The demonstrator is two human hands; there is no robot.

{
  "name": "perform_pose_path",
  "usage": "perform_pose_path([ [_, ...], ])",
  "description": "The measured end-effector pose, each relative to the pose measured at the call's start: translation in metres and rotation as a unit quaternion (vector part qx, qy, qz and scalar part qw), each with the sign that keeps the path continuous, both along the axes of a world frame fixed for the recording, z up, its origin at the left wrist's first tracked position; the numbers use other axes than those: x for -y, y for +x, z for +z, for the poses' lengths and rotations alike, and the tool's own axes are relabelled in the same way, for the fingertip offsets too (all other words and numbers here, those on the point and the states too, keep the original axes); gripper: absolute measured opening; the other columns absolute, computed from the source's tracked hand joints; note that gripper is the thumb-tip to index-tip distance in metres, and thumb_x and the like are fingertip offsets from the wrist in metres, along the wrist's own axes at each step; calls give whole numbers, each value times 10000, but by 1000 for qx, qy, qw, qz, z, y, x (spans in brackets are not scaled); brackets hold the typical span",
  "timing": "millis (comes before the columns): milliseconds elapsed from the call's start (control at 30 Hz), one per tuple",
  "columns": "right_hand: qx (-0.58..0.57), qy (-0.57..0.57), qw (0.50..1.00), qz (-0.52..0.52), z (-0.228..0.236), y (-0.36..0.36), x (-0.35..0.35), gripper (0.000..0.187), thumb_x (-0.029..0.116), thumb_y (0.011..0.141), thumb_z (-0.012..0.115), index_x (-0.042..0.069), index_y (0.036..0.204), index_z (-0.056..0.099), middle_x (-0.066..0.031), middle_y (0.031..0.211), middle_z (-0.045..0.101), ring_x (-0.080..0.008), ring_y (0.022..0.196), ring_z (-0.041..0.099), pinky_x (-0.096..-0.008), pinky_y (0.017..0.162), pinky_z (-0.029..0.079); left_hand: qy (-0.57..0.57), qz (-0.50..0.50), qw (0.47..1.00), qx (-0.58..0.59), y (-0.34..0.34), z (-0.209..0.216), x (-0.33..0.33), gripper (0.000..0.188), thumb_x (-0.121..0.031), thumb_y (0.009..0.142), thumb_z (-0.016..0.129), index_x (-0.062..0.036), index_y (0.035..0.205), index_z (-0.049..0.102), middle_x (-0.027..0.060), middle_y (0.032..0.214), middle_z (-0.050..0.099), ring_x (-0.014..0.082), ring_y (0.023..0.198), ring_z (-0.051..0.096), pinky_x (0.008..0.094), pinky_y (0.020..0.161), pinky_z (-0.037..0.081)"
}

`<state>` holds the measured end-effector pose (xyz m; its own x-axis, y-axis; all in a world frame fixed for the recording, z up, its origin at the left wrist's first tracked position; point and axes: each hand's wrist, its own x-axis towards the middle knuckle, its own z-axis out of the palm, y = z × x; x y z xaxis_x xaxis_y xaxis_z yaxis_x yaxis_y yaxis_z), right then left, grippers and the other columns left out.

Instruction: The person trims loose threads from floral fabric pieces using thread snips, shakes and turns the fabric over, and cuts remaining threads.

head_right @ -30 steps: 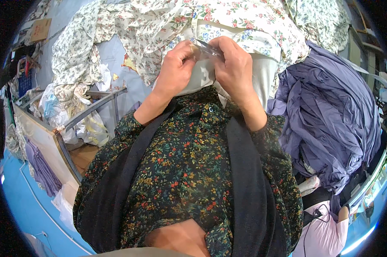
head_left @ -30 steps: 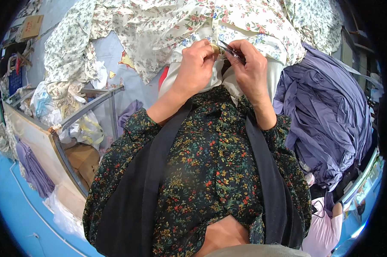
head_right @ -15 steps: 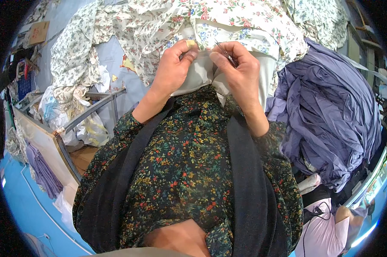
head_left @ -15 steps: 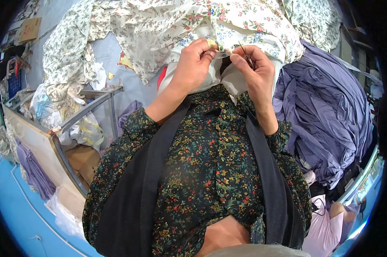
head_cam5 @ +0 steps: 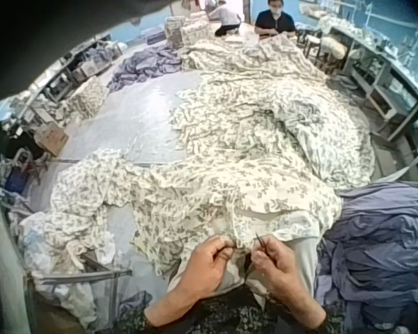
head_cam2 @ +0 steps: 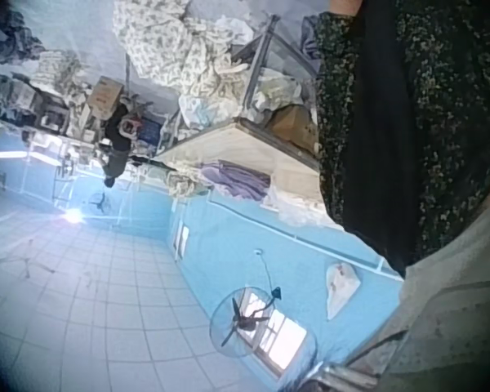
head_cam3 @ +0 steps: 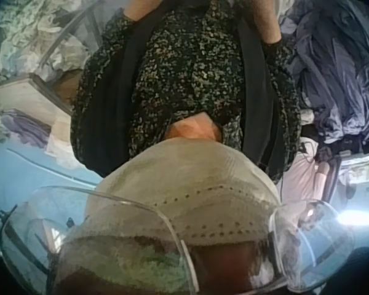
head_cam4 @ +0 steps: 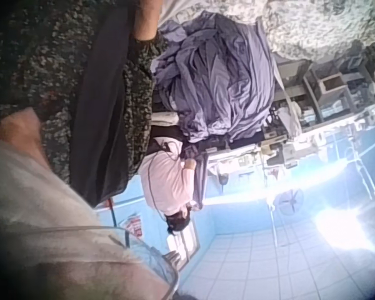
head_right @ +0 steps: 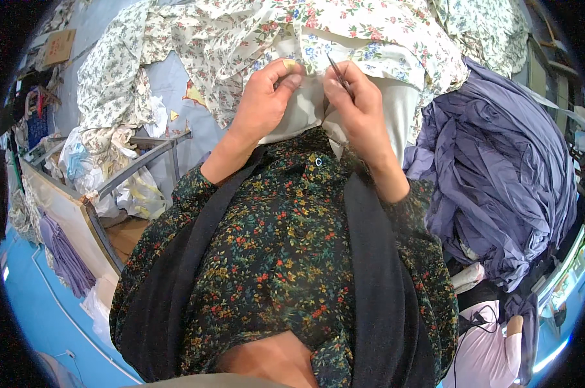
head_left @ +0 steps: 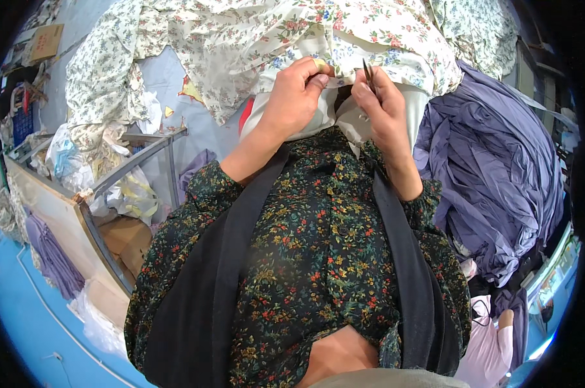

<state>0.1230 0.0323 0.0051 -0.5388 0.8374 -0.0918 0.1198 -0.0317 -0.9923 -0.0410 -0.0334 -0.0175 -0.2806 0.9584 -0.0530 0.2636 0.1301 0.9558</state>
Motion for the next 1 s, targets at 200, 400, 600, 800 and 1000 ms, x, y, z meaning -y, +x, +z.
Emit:
perform_pose_path([
  [200, 147, 105, 983, 12, -3, 11, 7, 166, 169, 895, 667, 12, 912, 616, -31, 669, 579, -95, 574, 507, -245, 571, 429, -13, 5, 999, 31, -1, -5, 1, 142, -68, 930, 579, 27, 1014, 641, 52, 885, 662, 113, 809, 569, 269, 766, 464],
  [400, 181, 288, 938, -73, -15, 6, 8, 203, 212, 880, 699, 26, 939, 644, -97, 714, 646, -163, 614, 640, -285, 563, 476, -15, 5, 997, 76, -2, -9, 0, 127, -67, 937, 571, 20, 1006, 633, 4, 870, 633, 73, 814, 526, 245, 760, 445],
  [600, 155, 267, 949, -64, -13, 6, 9, 242, 231, 867, 722, 14, 948, 652, -90, 708, 648, -147, 597, 619, -281, 559, 474, -11, 15, 997, 81, -1, -8, 1, 91, -7, 893, 567, 41, 950, 620, 111, 886, 651, 174, 808, 605, 298, 755, 472],
  [800, 108, 88, 986, -91, -10, 14, 10, 264, 234, 861, 738, -3, 924, 641, -29, 657, 612, -73, 595, 527, -236, 559, 425, -22, -1, 994, 105, -1, -10, 1, 122, -10, 926, 541, 2, 966, 656, 0, 884, 641, 79, 824, 549, 243, 768, 446],
  [1000, 102, 144, 981, -84, -2, 11, 11, 244, 205, 833, 760, 8, 920, 646, -9, 689, 596, -65, 594, 490, -224, 562, 416, 5, -29, 995, 94, -2, -14, 0, 195, 65, 900, 499, 9, 966, 673, 33, 988, 651, 119, 897, 589, 262, 851, 453],
])
